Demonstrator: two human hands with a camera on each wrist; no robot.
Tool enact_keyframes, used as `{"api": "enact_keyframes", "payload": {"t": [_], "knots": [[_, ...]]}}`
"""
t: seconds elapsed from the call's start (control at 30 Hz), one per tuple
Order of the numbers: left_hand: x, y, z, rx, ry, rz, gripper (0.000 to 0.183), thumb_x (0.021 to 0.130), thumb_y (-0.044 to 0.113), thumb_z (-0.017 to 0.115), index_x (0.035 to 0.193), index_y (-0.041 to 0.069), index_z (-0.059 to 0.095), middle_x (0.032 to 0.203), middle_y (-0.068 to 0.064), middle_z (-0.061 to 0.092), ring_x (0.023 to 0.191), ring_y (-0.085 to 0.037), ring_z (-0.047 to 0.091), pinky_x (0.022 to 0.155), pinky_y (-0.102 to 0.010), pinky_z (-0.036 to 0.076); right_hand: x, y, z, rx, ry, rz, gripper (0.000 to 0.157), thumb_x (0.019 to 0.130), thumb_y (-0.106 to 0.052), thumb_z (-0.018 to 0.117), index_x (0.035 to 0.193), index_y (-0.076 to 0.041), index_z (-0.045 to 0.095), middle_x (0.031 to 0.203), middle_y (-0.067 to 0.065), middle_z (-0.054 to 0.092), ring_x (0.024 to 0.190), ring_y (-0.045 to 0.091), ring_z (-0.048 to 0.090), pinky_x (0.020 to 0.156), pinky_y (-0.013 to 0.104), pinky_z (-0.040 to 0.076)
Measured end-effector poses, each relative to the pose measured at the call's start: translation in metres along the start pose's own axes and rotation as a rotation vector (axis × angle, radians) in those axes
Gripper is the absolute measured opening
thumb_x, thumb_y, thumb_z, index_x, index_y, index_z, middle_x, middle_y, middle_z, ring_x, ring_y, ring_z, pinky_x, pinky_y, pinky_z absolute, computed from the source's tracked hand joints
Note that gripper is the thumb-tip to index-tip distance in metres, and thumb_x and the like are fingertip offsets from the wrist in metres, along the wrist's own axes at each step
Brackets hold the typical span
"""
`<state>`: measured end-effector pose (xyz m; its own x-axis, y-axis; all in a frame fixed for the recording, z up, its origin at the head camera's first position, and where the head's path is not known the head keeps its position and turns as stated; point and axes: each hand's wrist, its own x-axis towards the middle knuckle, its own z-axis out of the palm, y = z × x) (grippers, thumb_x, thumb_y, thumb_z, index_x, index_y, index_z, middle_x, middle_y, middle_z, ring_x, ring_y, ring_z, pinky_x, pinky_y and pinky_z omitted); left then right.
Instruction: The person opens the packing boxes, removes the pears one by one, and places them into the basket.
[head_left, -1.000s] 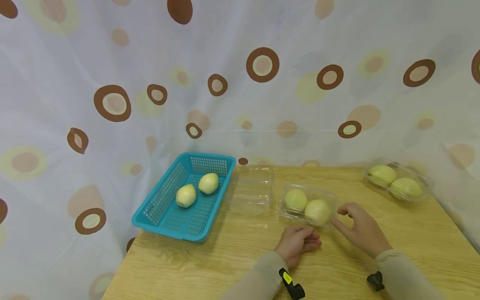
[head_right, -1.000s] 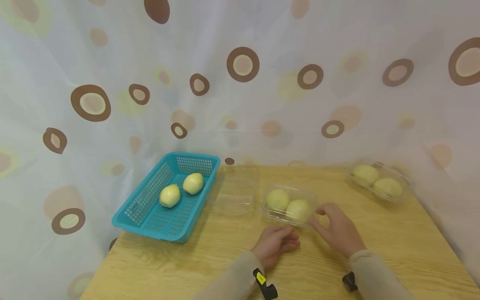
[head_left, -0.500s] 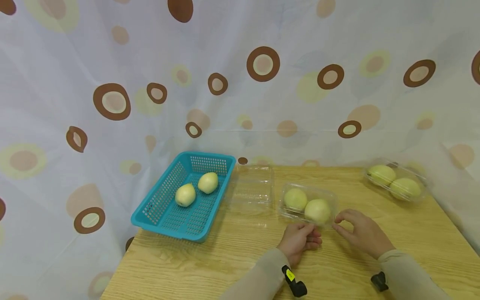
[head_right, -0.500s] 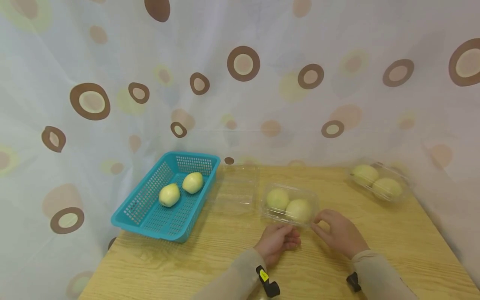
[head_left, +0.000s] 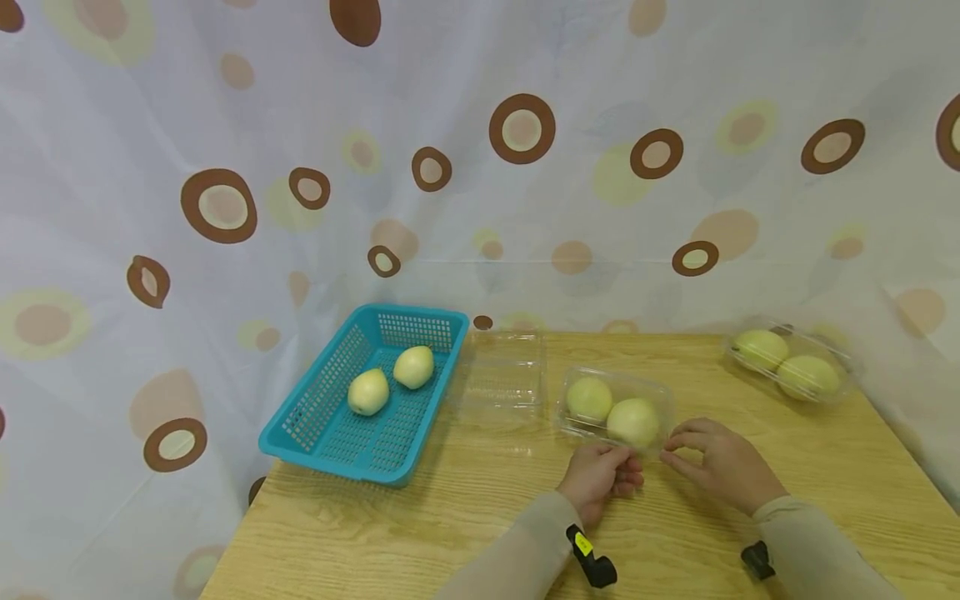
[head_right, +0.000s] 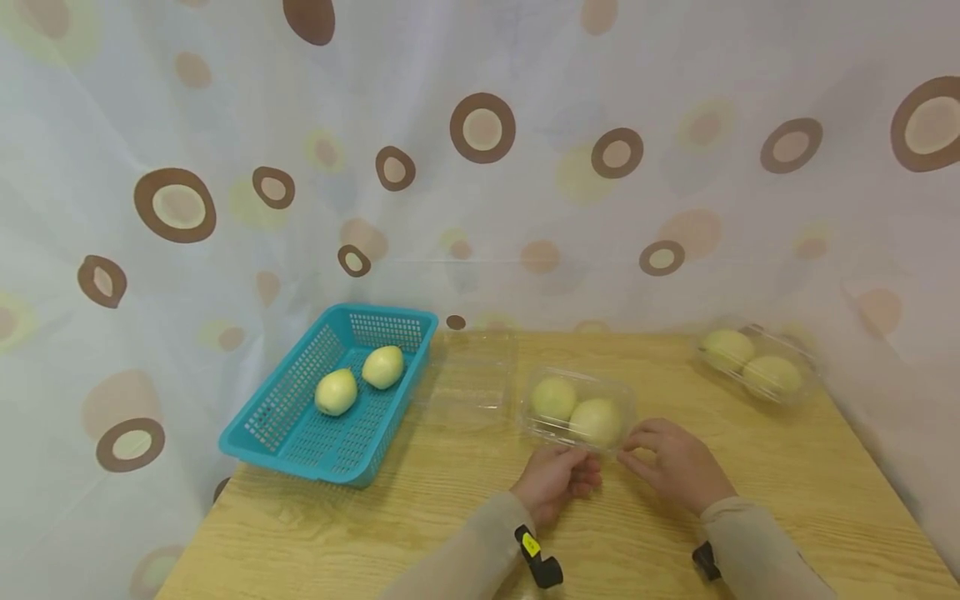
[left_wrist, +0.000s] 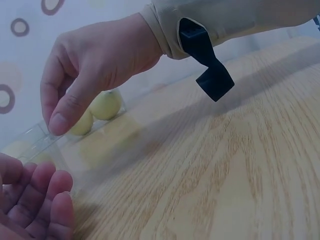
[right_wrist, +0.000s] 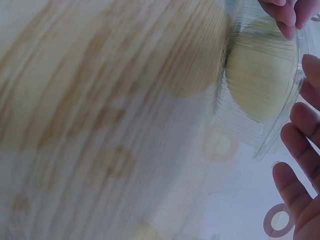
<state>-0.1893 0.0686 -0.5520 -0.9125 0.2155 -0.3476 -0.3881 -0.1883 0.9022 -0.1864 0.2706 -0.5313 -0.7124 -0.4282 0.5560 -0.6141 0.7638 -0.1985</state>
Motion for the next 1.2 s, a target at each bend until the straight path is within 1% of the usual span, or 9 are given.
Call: {"api": "enact_keyframes", "payload": {"t": [0.2, 0.47, 0.6, 0.73, 0.8, 0.87, 0.97, 1.07, 1.2], "knots": [[0.002, 0.001, 0.002, -0.005, 0.006, -0.021, 0.019, 0.092, 0.016, 0.063, 0.087, -0.001, 0.072, 0.078, -0.01, 0.07, 0.064, -0.016, 0.066, 0.053, -0.024, 0.051, 0.003, 0.001, 0.002, -0.013, 0.038, -0.075, 0.022, 0.063, -0.019, 0.088, 0.08, -0.023, 0.075, 0.087, -0.01, 0.064, 0.076, 0.01, 0.063, 0.062, 0.029, 0.054], [0.005, -0.001, 0.004, -0.031, 0.023, -0.034, 0.016, 0.086, 0.011, 0.064, 0.084, -0.002, 0.072, 0.068, -0.005, 0.067, 0.057, -0.014, 0.064, 0.046, -0.022, 0.046, 0.012, -0.001, 0.0, -0.059, 0.017, -0.164, 0.018, 0.062, -0.016, 0.086, 0.076, -0.018, 0.076, 0.078, -0.008, 0.063, 0.068, 0.008, 0.06, 0.056, 0.026, 0.053], [0.005, -0.002, 0.005, -0.04, 0.017, -0.034, 0.015, 0.085, 0.01, 0.064, 0.083, -0.003, 0.072, 0.066, -0.004, 0.065, 0.056, -0.014, 0.064, 0.044, -0.022, 0.045, 0.014, -0.003, -0.002, -0.127, -0.006, -0.215, 0.008, 0.076, -0.022, 0.075, 0.073, -0.015, 0.076, 0.072, -0.007, 0.063, 0.06, 0.005, 0.059, 0.05, 0.024, 0.051], [0.006, -0.002, 0.005, -0.045, 0.022, -0.036, 0.015, 0.085, 0.009, 0.063, 0.083, -0.003, 0.071, 0.065, -0.003, 0.064, 0.056, -0.015, 0.063, 0.043, -0.022, 0.044, 0.018, -0.009, -0.002, -0.185, -0.024, -0.248, 0.033, 0.089, -0.028, 0.049, 0.066, -0.015, 0.069, 0.061, -0.011, 0.053, 0.049, -0.004, 0.04, 0.041, 0.018, 0.039], [0.007, -0.002, 0.006, -0.048, 0.032, -0.038, 0.015, 0.085, 0.009, 0.063, 0.083, -0.003, 0.071, 0.064, -0.003, 0.064, 0.055, -0.015, 0.063, 0.042, -0.021, 0.044, 0.021, -0.012, -0.003, -0.192, -0.032, -0.252, 0.027, 0.086, -0.024, 0.05, 0.063, -0.017, 0.062, 0.059, -0.012, 0.045, 0.048, -0.005, 0.03, 0.04, 0.017, 0.032], [0.007, -0.002, 0.007, -0.051, 0.047, -0.04, 0.015, 0.084, 0.009, 0.063, 0.082, -0.003, 0.071, 0.063, -0.003, 0.064, 0.054, -0.015, 0.063, 0.042, -0.021, 0.043, 0.023, -0.015, -0.004, -0.194, -0.039, -0.253, 0.016, 0.078, -0.018, 0.059, 0.062, -0.018, 0.057, 0.059, -0.013, 0.044, 0.049, -0.005, 0.028, 0.04, 0.018, 0.031], [0.007, -0.001, 0.009, -0.051, 0.066, -0.042, 0.014, 0.084, 0.008, 0.063, 0.081, -0.003, 0.072, 0.062, -0.003, 0.063, 0.053, -0.015, 0.062, 0.041, -0.02, 0.043, 0.025, -0.016, -0.005, -0.191, -0.044, -0.261, 0.017, 0.065, -0.01, 0.067, 0.06, -0.018, 0.052, 0.059, -0.012, 0.043, 0.049, -0.004, 0.027, 0.04, 0.018, 0.029], [0.006, -0.001, 0.01, -0.041, 0.083, -0.043, 0.014, 0.084, 0.008, 0.063, 0.08, -0.002, 0.072, 0.061, -0.003, 0.063, 0.052, -0.014, 0.062, 0.04, -0.02, 0.043, 0.025, -0.016, -0.004, -0.194, -0.037, -0.276, 0.019, 0.078, -0.016, 0.055, 0.06, -0.018, 0.049, 0.059, -0.011, 0.041, 0.049, -0.004, 0.026, 0.04, 0.018, 0.027], [0.007, 0.0, 0.011, -0.021, 0.102, -0.046, 0.014, 0.084, 0.009, 0.063, 0.079, -0.001, 0.072, 0.061, -0.001, 0.063, 0.053, -0.014, 0.063, 0.041, -0.019, 0.043, 0.026, -0.014, -0.001, -0.199, -0.022, -0.289, 0.042, 0.093, -0.03, 0.024, 0.06, -0.018, 0.047, 0.059, -0.011, 0.04, 0.048, -0.004, 0.026, 0.04, 0.017, 0.026]]}}
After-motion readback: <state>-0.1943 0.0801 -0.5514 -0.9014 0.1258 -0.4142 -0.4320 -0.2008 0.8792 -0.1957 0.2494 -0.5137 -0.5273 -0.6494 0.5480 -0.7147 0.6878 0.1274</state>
